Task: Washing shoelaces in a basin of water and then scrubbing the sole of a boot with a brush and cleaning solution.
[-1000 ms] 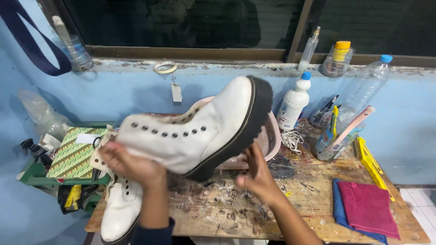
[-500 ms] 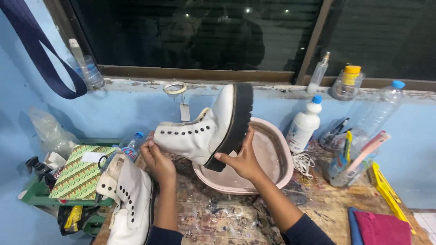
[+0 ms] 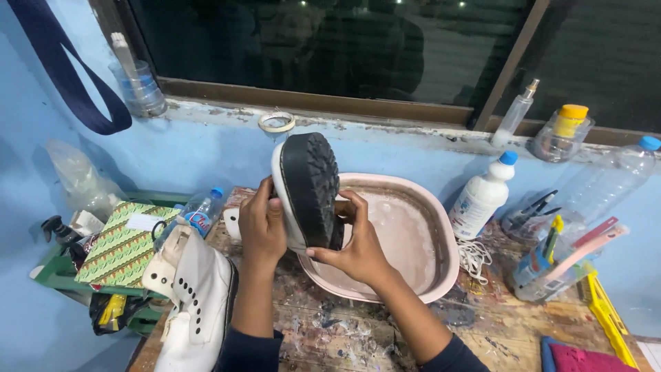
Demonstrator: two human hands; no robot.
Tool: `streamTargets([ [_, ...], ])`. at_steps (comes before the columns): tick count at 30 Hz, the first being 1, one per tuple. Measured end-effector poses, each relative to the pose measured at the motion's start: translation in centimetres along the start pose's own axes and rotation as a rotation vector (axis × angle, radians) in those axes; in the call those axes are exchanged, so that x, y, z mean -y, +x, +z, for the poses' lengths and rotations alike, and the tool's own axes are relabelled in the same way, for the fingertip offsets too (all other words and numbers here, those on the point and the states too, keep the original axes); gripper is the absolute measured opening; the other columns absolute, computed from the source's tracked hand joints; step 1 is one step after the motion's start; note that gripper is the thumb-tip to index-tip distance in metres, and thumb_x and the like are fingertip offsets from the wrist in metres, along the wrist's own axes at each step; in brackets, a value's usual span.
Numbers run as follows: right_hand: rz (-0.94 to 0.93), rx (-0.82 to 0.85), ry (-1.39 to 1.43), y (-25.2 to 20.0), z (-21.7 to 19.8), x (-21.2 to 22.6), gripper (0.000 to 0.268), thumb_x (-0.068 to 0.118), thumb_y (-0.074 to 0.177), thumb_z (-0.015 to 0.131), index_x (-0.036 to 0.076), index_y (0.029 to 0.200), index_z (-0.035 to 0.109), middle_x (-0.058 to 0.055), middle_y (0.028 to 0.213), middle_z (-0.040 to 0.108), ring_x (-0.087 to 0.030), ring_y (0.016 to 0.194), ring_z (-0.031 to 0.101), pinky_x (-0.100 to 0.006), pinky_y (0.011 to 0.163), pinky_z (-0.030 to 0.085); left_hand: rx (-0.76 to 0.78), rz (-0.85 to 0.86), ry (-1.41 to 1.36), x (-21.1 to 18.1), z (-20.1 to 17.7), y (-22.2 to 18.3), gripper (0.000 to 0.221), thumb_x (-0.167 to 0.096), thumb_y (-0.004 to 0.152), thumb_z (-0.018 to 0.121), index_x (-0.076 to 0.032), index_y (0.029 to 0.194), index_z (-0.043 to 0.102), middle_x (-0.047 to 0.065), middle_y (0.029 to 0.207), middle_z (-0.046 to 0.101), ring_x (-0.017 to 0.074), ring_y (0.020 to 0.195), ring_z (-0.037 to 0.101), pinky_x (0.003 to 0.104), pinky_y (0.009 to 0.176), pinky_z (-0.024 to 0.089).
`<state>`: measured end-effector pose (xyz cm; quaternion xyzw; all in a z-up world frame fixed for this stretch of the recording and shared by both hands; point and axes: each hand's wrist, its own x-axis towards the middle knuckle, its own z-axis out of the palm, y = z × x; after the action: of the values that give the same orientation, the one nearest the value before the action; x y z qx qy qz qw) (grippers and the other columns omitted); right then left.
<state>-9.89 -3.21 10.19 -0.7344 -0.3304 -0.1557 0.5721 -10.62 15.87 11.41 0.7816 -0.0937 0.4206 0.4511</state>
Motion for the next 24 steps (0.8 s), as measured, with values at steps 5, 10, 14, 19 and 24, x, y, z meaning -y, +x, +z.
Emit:
streamTargets([
  [5, 0.003, -0.014, -0.018, -0.6, -0.1, 2.6, 0.109, 0.014, 0.062, 0.095, -0.001, 0.147, 0.029, -0.032, 0.125, 0.061, -0.057, 0.116, 0.058, -0.063, 0.098, 0.046, -0.042, 0.059, 0.082, 3.3, 0.9, 0.2, 0.089, -0.076, 0.096, 0.003, -0.013, 0.107, 0.065, 0.013, 0.075, 0.066, 0.0383, 0.075, 0.067, 0.046, 0.084, 0.047],
  [10, 0.03, 0.034, -0.078, -3.6, -2.1, 3.9, 0.098, 0.011, 0.068, 0.089, -0.008, 0.147, 0.035, -0.037, 0.134, 0.056, -0.059, 0.125, 0.052, -0.067, 0.105, 0.04, -0.107, 0.087, 0.123, 4.3, 1.0, -0.4, 0.058, -0.044, 0.11, 0.021, -0.012, 0.073, 0.053, 0.018, 0.062, 0.056, 0.0467, 0.075, 0.063, 0.046, 0.079, 0.045],
  [14, 0.094, 0.163, -0.254, -6.3, -5.0, 2.0, 0.069, 0.022, 0.084, 0.077, 0.005, 0.143, 0.046, -0.02, 0.138, 0.056, -0.041, 0.129, 0.053, -0.055, 0.106, 0.043, -0.215, -0.002, 0.167, 4.3, 1.4, -1.2, 0.045, -0.048, 0.104, 0.041, -0.014, 0.08, 0.058, 0.018, 0.068, 0.059, 0.0503, 0.08, 0.063, 0.049, 0.075, 0.05],
  [19, 0.221, 0.136, -0.282, -5.7, -9.4, -2.0, 0.051, 0.006, 0.08, 0.077, 0.007, 0.129, 0.064, -0.017, 0.115, 0.072, -0.041, 0.105, 0.07, -0.049, 0.09, 0.054, -0.25, -0.052, 0.186, 4.6, 2.3, -1.2, 0.059, -0.066, 0.102, 0.026, -0.014, 0.1, 0.054, 0.02, 0.08, 0.061, 0.0498, 0.086, 0.063, 0.054, 0.082, 0.05],
  [24, 0.507, 0.209, -0.308, -3.8, -12.8, -6.1, 0.045, 0.015, 0.084, 0.076, 0.008, 0.127, 0.065, -0.021, 0.107, 0.075, -0.04, 0.095, 0.074, -0.044, 0.071, 0.057, -0.245, 0.001, 0.247, 2.8, 3.3, 0.6, 0.048, -0.054, 0.113, 0.028, -0.014, 0.1, 0.051, 0.012, 0.068, 0.054, 0.0432, 0.072, 0.061, 0.046, 0.082, 0.048],
])
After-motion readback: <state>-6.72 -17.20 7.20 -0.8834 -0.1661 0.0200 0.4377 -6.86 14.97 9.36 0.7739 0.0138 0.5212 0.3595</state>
